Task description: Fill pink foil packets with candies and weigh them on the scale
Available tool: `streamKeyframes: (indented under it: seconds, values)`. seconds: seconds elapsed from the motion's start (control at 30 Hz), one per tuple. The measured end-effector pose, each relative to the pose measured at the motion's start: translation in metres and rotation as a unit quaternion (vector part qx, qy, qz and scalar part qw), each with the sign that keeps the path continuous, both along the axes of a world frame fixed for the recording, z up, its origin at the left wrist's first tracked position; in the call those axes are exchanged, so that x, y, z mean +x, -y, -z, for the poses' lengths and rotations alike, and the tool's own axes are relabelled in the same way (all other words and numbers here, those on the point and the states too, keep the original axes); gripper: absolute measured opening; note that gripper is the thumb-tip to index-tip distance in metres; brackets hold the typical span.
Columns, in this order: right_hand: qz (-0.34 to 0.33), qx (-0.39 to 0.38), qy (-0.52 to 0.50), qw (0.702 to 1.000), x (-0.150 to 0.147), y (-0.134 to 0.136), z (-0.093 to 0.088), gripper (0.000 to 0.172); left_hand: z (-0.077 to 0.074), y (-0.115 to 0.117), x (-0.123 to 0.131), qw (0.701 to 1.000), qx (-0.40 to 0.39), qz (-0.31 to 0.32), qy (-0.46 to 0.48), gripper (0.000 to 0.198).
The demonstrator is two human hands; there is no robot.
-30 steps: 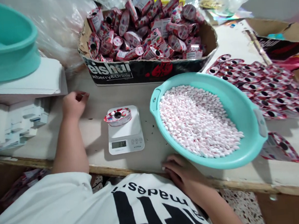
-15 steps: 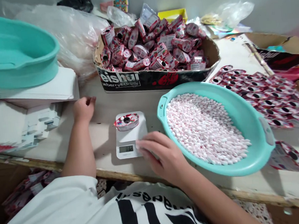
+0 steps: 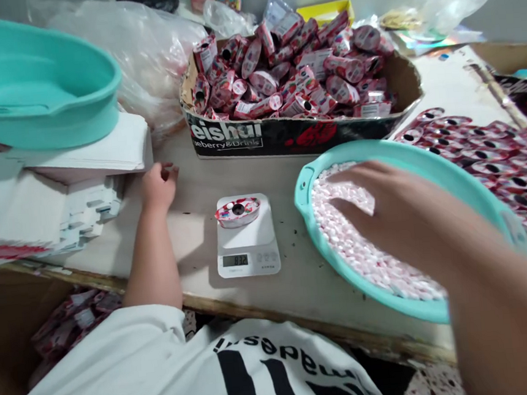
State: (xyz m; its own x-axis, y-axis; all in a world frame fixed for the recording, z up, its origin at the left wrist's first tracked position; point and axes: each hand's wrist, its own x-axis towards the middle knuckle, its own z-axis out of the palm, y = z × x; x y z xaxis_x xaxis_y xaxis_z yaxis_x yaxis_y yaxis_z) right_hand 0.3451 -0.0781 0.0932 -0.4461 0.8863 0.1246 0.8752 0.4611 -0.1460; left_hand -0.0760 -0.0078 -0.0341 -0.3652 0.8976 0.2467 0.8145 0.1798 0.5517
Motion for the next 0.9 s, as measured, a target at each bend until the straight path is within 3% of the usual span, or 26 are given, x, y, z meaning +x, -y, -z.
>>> streamKeyframes:
  seconds: [0.07,0.17,0.3,0.37,0.47,0.7,0.9]
  values:
    - [0.06,-0.067,0.078,0.993,0.024,-0.025,0.007,0.058,-0.001,0.0,0.003,1.0,-0.004,0.006,0.005,0.033]
    - [0.071,-0.185,0.074,0.977,0.034,-0.047,0.027,0.043,-0.004,0.0,0.005,1.0,-0.003,0.013,0.007,0.033]
    - [0.1,-0.202,0.063,0.972,0.032,-0.054,0.049,0.029,-0.005,0.003,0.005,1.0,-0.009,0.007,0.015,0.035]
    - [0.106,-0.242,0.062,0.963,0.037,-0.057,0.052,0.022,-0.004,0.004,0.005,1.0,-0.01,0.001,0.014,0.036]
    - [0.118,-0.287,0.025,0.95,0.042,-0.058,0.046,0.027,-0.003,0.004,0.006,1.0,-0.016,0.004,0.005,0.035]
    - [0.125,-0.167,-0.059,0.976,0.032,-0.048,0.032,0.031,-0.002,0.001,0.01,0.999,-0.02,0.025,-0.001,0.032]
    - [0.043,-0.164,-0.096,0.981,-0.007,-0.034,0.014,0.026,-0.003,0.0,0.01,0.999,-0.016,0.036,0.004,0.03]
